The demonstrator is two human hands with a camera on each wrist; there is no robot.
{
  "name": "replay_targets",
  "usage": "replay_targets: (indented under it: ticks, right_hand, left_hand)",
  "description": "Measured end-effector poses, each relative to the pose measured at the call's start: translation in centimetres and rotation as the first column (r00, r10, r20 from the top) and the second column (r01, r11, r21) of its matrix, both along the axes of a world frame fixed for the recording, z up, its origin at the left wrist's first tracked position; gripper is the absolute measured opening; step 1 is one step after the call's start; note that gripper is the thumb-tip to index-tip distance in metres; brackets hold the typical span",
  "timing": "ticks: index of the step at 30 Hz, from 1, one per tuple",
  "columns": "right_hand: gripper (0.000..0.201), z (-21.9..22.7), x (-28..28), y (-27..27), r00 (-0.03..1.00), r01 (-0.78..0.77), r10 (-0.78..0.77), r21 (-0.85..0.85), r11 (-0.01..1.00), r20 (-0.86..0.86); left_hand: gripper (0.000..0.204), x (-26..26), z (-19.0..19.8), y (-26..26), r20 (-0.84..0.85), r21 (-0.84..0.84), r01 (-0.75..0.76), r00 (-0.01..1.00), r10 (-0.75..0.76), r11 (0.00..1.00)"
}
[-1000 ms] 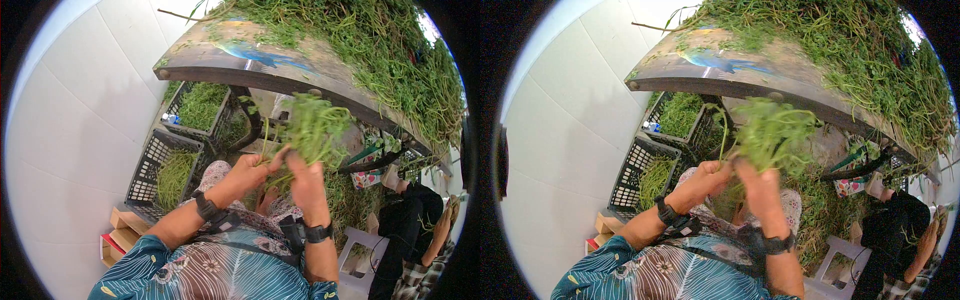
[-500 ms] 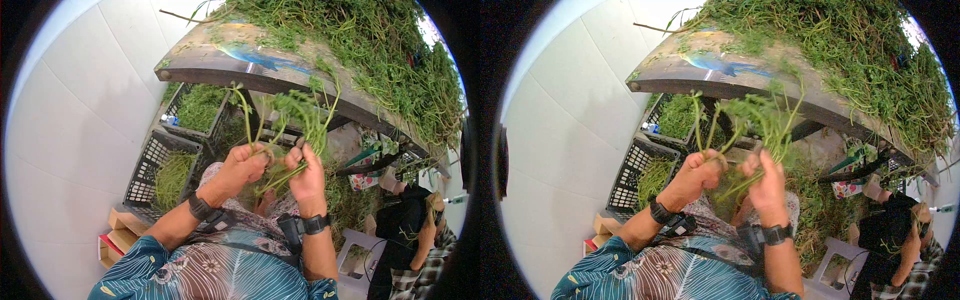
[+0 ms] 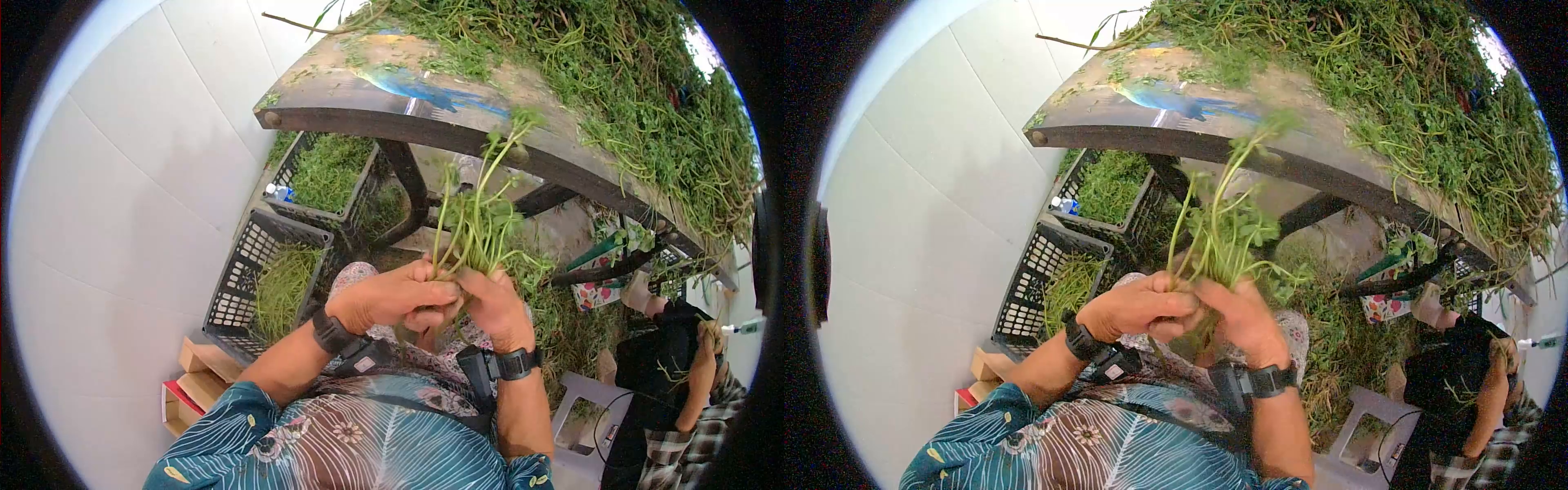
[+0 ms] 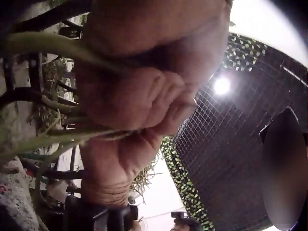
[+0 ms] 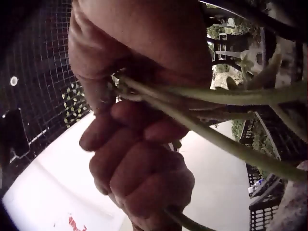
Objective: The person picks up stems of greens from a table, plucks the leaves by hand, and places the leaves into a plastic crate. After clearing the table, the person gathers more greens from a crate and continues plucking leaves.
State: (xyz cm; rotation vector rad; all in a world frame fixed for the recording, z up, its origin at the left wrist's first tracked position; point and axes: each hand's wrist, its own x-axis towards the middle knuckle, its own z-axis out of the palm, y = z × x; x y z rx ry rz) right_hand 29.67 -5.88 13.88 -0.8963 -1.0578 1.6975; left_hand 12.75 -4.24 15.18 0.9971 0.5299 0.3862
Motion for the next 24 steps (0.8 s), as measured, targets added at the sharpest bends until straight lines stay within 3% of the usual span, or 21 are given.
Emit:
replay_targets:
  ticks: [4, 7, 8, 11, 14, 15, 18, 19, 22, 24]
  right_hand:
    - [0.029, 0.9, 0.4, -0.7, 0.975, -0.059, 0.044, -0.064, 0.996, -0.216]
    - [0.021, 0.0, 0.3, 0.4, 0.999, 0.044, -0.044, 0.001, 0.999, -0.004]
    - [0.018, 0.0, 0.1, 0.6, 0.993, 0.117, -0.117, 0.003, 0.993, -0.022]
    - [0.012, -0.2, -0.4, 1.2, 0.941, 0.320, -0.319, -0.011, 0.947, -0.111]
    - [0.011, -0.7, 0.4, 1.5, 0.847, 0.482, -0.480, -0.054, 0.875, -0.229]
    - [0.012, -0.7, 0.6, 1.6, 0.821, 0.518, -0.514, -0.055, 0.854, -0.248]
    - [0.013, -0.6, 0.9, 1.6, 0.772, 0.578, -0.567, -0.052, 0.814, -0.288]
    - [0.013, -0.3, 0.9, 1.6, 0.755, 0.583, -0.570, -0.065, 0.809, -0.324]
    - [0.015, -0.4, 0.8, 1.5, 0.756, 0.567, -0.556, -0.077, 0.820, -0.347]
    - [0.016, -0.9, 0.7, 1.5, 0.764, 0.554, -0.563, -0.126, 0.823, -0.315]
  left_hand:
    - [0.027, -0.2, 1.0, 0.1, -0.067, 0.056, 0.053, 0.997, -0.049, 0.997]
    - [0.021, -0.7, -0.7, 0.7, -0.070, 0.073, 0.097, 0.993, -0.092, 0.993]
    - [0.021, -0.8, -1.3, 0.9, -0.052, 0.074, 0.103, 0.994, -0.099, 0.992]
    - [0.024, -0.1, -0.7, 0.5, -0.171, 0.288, -0.028, 0.982, 0.080, 0.957]
    - [0.030, 0.5, -2.8, 0.5, -0.066, 0.544, -0.358, 0.883, 0.464, 0.759]
    - [0.024, 0.5, -3.1, 0.7, -0.063, 0.560, -0.405, 0.849, 0.525, 0.723]
    - [0.017, 0.0, -2.7, 1.0, -0.172, 0.753, -0.342, 0.722, 0.670, 0.562]
    - [0.013, -0.3, -2.6, 1.1, -0.135, 0.790, -0.351, 0.700, 0.702, 0.502]
    - [0.014, -0.6, -2.6, 1.4, -0.055, 0.790, -0.404, 0.702, 0.710, 0.461]
    - [0.017, -0.5, -2.2, 1.3, -0.031, 0.694, -0.434, 0.779, 0.626, 0.575]
